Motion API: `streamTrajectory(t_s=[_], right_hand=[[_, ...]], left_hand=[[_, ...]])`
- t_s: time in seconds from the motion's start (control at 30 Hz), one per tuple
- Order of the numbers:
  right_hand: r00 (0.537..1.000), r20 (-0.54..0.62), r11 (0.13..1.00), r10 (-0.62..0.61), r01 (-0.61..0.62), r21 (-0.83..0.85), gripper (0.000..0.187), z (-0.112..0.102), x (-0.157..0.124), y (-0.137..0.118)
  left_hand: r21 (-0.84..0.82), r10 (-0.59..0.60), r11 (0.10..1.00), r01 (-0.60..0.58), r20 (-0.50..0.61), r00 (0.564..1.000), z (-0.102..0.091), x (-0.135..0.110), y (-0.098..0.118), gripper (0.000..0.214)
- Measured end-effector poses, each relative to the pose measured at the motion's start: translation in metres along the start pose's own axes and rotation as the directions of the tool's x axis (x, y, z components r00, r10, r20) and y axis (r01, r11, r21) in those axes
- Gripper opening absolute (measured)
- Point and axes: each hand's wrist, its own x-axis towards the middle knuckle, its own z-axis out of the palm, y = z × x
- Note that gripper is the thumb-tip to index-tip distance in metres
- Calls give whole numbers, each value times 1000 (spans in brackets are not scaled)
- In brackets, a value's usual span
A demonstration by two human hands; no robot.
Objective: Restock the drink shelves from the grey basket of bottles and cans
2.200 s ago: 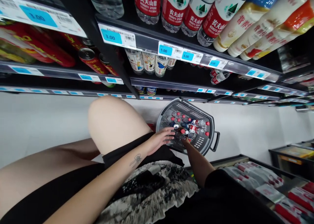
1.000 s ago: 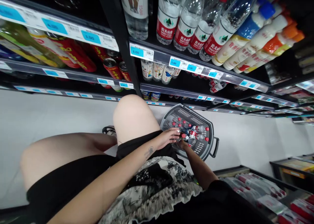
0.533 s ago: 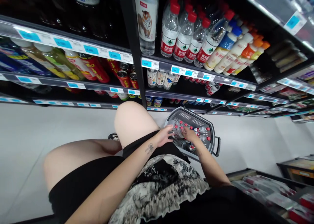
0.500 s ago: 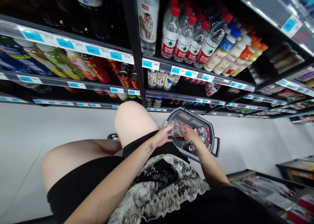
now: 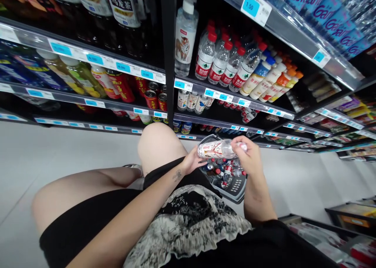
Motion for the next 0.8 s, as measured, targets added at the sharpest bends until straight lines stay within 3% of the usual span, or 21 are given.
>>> streamTrajectory(t_s=[0.1, 0.27, 0.43, 0.6, 0.67, 0.8], right_hand=[[995, -87, 986, -41, 54, 159, 16, -4, 2, -10], [997, -78, 971, -18, 36, 237, 15, 13, 14, -4], [969, -164, 914, 187, -110, 391, 30, 27, 34, 20], [904, -112, 810, 412, -307, 500, 54, 41, 57, 44], [906, -66, 804, 418, -335, 492, 61, 50, 61, 55], [921, 100, 825, 376, -382, 416, 63, 70, 57, 79]], left_hand=[[-16, -63, 998, 63, 32, 998, 3, -5, 4, 67], [45, -186, 983, 181, 216, 959, -1, -15, 8, 83], [149, -199, 976, 159, 313, 929, -15, -18, 2, 75], [185, -68, 983, 0, 360, 931, -14, -19, -5, 62], [218, -43, 975, -35, 340, 939, -9, -19, -7, 55], [272, -81, 962, 5, 272, 959, -1, -19, -8, 49]])
